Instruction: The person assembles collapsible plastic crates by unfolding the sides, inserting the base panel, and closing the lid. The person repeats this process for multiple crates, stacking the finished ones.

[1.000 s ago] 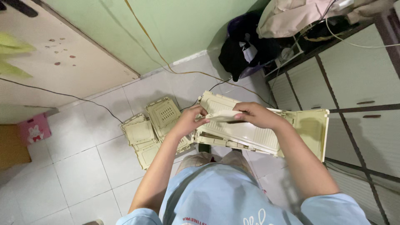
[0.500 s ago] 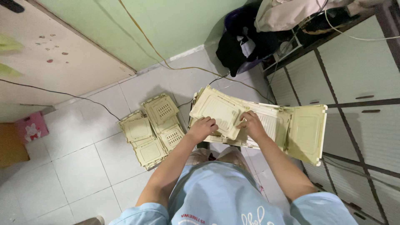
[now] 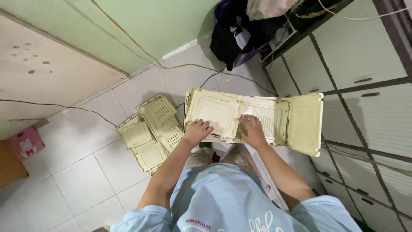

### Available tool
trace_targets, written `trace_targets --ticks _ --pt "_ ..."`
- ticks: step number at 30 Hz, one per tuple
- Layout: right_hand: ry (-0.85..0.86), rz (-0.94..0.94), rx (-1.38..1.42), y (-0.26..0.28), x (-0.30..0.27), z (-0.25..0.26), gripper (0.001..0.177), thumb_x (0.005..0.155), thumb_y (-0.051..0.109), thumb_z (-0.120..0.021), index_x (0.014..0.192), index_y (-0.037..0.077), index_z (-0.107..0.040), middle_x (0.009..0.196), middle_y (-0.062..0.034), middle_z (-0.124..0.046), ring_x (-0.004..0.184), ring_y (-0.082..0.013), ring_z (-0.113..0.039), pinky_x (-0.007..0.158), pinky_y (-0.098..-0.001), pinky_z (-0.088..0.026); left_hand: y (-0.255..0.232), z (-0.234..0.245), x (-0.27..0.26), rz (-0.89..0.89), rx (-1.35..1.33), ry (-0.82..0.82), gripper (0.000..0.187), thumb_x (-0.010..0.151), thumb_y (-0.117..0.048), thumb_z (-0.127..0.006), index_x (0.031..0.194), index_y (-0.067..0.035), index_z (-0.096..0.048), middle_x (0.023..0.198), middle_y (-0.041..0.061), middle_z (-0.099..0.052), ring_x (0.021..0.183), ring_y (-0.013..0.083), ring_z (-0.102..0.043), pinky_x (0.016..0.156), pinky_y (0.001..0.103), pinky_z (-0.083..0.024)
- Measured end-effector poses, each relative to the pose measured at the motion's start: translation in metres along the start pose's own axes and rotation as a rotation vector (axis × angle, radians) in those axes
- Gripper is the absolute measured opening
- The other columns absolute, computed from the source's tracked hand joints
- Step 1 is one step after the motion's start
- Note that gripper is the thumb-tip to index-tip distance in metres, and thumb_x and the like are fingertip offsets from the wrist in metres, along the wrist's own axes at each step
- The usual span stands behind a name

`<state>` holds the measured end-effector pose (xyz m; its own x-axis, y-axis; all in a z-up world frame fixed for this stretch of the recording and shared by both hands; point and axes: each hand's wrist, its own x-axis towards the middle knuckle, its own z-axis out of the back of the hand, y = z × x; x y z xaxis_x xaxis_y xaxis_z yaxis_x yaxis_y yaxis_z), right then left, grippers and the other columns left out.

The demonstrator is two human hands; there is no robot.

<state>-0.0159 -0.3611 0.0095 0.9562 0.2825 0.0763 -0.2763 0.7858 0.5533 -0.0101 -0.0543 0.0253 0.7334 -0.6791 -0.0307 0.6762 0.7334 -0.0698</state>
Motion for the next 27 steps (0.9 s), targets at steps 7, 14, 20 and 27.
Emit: trace_targets --ticks 7,14,20,27 --pt "0.110 -0.051 -0.031 -0.018 -0.037 0.007 0.053 0.084 0.015 -0.073 0.135 0.015 -0.060 0.143 -0.0078 -0.053 0.135 -0.0309 -0.047 0.111 -0.0470 -0.038 -0.028 -0.005 -0.005 0.065 0.038 0.017 0.037 0.077 -0.009 -0.068 0.112 -0.015 -0.059 0.114 0.007 -0.061 0.104 0.0274 -0.062 0.079 0.041 -0.056" --pt "0.242 -0.017 -0.131 -0.027 -0.054 0.012 0.051 0.084 0.017 -0.072 0.134 0.023 -0.065 0.151 -0.0036 -0.048 0.138 -0.0280 -0.044 0.112 -0.0456 -0.038 -0.039 -0.018 -0.006 0.207 0.050 0.097 0.031 0.082 -0.010 -0.068 0.112 -0.014 -0.060 0.113 0.007 -0.061 0.109 0.0280 -0.062 0.084 0.042 -0.055" --pt "0.466 -0.102 -0.058 -0.036 -0.045 0.029 0.047 0.090 0.030 -0.068 0.136 0.021 -0.062 0.149 -0.0058 -0.054 0.134 -0.0304 -0.050 0.110 -0.0441 -0.042 -0.048 0.005 -0.001 0.287 -0.021 0.074 0.030 0.081 -0.030 -0.071 0.104 -0.011 -0.066 0.107 0.009 -0.066 0.104 0.0278 -0.063 0.086 0.047 -0.053" --pt "0.438 -0.182 0.071 -0.038 -0.028 0.142 0.050 0.094 0.038 -0.065 0.139 0.017 -0.059 0.138 -0.0146 -0.063 0.123 -0.0354 -0.061 0.103 -0.0433 -0.048 -0.073 0.049 0.056 0.365 -0.165 -0.138 0.021 0.087 -0.030 -0.071 0.096 -0.011 -0.070 0.101 0.008 -0.068 0.099 0.0285 -0.066 0.083 0.045 -0.053"
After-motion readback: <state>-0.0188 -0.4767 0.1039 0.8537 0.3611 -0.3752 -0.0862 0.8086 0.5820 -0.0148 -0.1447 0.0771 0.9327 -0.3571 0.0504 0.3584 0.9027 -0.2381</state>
